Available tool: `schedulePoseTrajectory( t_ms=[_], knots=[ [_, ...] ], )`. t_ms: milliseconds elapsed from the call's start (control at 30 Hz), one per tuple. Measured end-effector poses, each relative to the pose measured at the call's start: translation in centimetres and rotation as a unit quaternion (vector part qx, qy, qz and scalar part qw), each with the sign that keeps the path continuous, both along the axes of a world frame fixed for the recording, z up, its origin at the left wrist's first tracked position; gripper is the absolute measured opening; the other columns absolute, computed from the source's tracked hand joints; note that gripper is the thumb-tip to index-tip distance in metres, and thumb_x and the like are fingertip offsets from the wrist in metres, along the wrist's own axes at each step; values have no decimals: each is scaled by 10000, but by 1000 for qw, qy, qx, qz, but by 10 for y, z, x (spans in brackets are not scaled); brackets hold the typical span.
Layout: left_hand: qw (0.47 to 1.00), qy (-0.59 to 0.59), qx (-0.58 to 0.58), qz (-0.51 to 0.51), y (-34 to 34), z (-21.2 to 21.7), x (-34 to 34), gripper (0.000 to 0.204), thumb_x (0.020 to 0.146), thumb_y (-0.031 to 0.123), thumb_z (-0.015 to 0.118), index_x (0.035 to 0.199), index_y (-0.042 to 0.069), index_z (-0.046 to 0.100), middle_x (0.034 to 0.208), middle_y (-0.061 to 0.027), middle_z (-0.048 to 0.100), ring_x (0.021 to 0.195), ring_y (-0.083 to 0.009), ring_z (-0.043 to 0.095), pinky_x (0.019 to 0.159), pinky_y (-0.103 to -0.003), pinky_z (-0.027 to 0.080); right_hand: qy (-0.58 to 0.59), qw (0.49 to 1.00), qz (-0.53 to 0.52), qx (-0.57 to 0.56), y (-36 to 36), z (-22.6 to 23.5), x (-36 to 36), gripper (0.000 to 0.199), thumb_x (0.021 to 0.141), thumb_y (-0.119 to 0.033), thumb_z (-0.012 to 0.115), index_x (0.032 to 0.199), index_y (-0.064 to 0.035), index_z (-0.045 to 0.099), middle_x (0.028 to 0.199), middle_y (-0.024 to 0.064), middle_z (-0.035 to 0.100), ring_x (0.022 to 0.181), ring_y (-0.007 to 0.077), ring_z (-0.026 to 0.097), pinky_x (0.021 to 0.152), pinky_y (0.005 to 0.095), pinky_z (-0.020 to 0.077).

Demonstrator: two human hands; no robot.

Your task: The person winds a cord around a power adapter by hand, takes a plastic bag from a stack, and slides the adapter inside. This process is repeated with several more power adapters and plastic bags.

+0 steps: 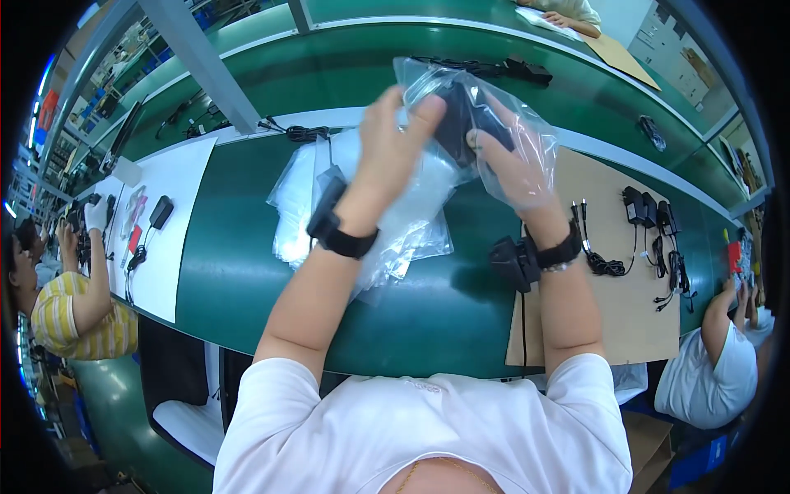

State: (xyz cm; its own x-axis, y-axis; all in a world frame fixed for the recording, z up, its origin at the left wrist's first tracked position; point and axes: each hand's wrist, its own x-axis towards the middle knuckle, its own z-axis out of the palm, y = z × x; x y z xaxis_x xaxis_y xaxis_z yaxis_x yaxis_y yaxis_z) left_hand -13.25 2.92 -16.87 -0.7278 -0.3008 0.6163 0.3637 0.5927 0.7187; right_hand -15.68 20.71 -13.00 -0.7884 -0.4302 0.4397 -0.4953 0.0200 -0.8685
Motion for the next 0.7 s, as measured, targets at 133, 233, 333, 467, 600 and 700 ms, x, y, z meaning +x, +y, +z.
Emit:
schedulePoseTrajectory(
  t_ms=[133, 233, 333, 467, 600, 700],
  knots=[
    [888, -68, 419, -174, 10, 35, 22, 581, 882, 477, 454, 1138, -42, 496, 887, -107, 617, 843, -196, 574, 783, -287, 426, 33, 992, 106, 53, 6, 0, -4, 509, 764, -124, 575, 1243, -1, 453, 942, 94, 587, 770, 123, 523, 711, 270, 444],
    [898, -6, 400, -186, 16, 34, 27, 516, 950, 402, 305, 1146, -40, 487, 1075, -104, 561, 932, -155, 540, 825, -272, 426, 96, 990, 72, 75, -1, -5, 4, 529, 809, -214, 596, 1252, 17, 424, 1028, 152, 595, 881, 173, 555, 802, 290, 432],
    [875, 47, 450, -169, 21, 42, 30, 573, 940, 446, 275, 1190, -41, 444, 1093, -105, 544, 923, -151, 547, 811, -275, 439, 50, 998, 26, 29, -8, 0, 20, 545, 814, -235, 603, 1257, 20, 413, 1009, 145, 602, 844, 161, 566, 768, 275, 445],
    [880, 63, 437, -175, 44, 34, 31, 579, 925, 463, 307, 1197, -31, 435, 1066, -94, 553, 898, -140, 548, 802, -279, 446, 3, 999, 25, -29, -15, -6, 28, 555, 820, -244, 579, 1263, 39, 399, 1157, 175, 519, 1051, 223, 503, 923, 315, 366],
    [885, 57, 416, -200, 49, 21, 25, 579, 861, 500, 467, 1131, -11, 457, 970, -54, 564, 843, -94, 533, 753, -221, 438, 10, 999, 24, -29, -17, -9, 28, 543, 838, -227, 559, 1268, 52, 379, 1174, 170, 504, 1071, 212, 486, 931, 307, 357],
    [875, 51, 423, -228, 58, 16, 26, 453, 827, 403, 594, 1064, 25, 512, 934, -12, 566, 789, -81, 524, 678, -200, 433, 22, 999, 27, -29, -15, -15, 22, 526, 846, -216, 543, 1269, 47, 374, 1181, 157, 492, 1082, 200, 472, 937, 299, 348]
  ],
)
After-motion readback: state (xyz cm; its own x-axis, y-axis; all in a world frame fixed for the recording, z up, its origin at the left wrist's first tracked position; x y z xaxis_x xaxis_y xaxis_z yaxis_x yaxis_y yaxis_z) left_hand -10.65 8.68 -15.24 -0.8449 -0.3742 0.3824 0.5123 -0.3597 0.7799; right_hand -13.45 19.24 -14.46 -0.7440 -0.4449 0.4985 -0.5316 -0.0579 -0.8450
